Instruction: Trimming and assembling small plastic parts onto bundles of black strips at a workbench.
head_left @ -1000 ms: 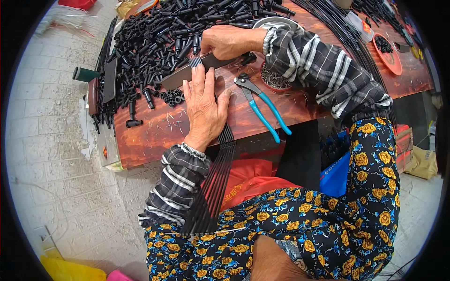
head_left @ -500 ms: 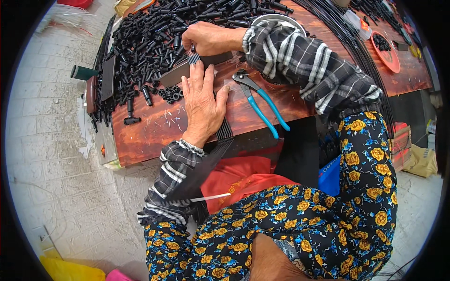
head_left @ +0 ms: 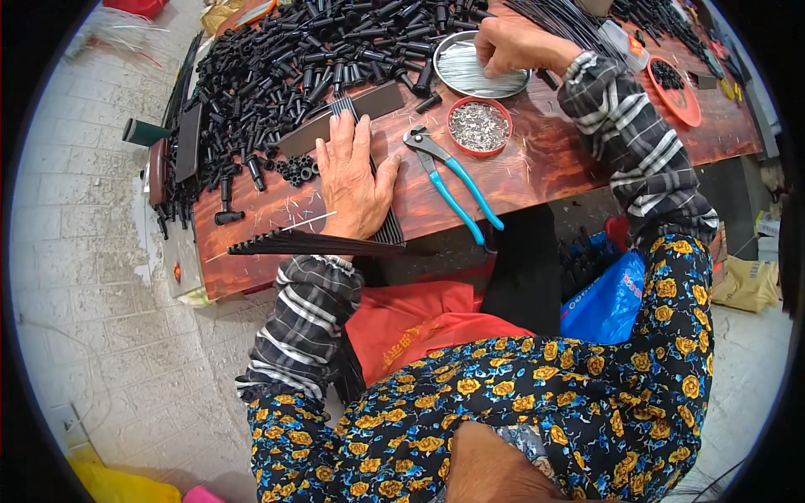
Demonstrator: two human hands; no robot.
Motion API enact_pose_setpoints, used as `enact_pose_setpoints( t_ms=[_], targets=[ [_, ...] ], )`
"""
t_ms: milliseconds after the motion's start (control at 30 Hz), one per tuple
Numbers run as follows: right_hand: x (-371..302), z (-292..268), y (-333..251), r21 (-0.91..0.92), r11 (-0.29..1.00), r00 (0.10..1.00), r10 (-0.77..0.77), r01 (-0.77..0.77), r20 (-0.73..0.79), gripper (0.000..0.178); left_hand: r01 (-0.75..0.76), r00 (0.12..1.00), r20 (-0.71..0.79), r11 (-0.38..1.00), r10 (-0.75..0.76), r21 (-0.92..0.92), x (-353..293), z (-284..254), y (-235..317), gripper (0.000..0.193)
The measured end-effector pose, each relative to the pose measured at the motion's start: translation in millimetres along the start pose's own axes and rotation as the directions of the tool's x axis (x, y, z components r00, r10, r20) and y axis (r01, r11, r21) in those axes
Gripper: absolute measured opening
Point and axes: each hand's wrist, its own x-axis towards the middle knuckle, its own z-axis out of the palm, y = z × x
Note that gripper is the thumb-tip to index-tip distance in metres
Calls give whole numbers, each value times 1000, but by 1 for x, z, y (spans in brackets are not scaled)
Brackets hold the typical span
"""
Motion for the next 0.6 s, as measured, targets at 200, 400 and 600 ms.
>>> enact_pose_setpoints(
  t_ms=[200,400,600],
  targets=[
    [2,5,3,-82,994,985,-85,73,-150,14,9,1000,5,1000,-9,18,-1,-1,1,62],
    [12,-4,2,8,996,996,87,-87,-36,21,-7,1000,11,999,6,51,-1,-5,-1,63],
    [30,-2,-38,273,962,999,9,4,-47,18,-15,1000,28,999,13,44,1,0,2,63]
  ],
)
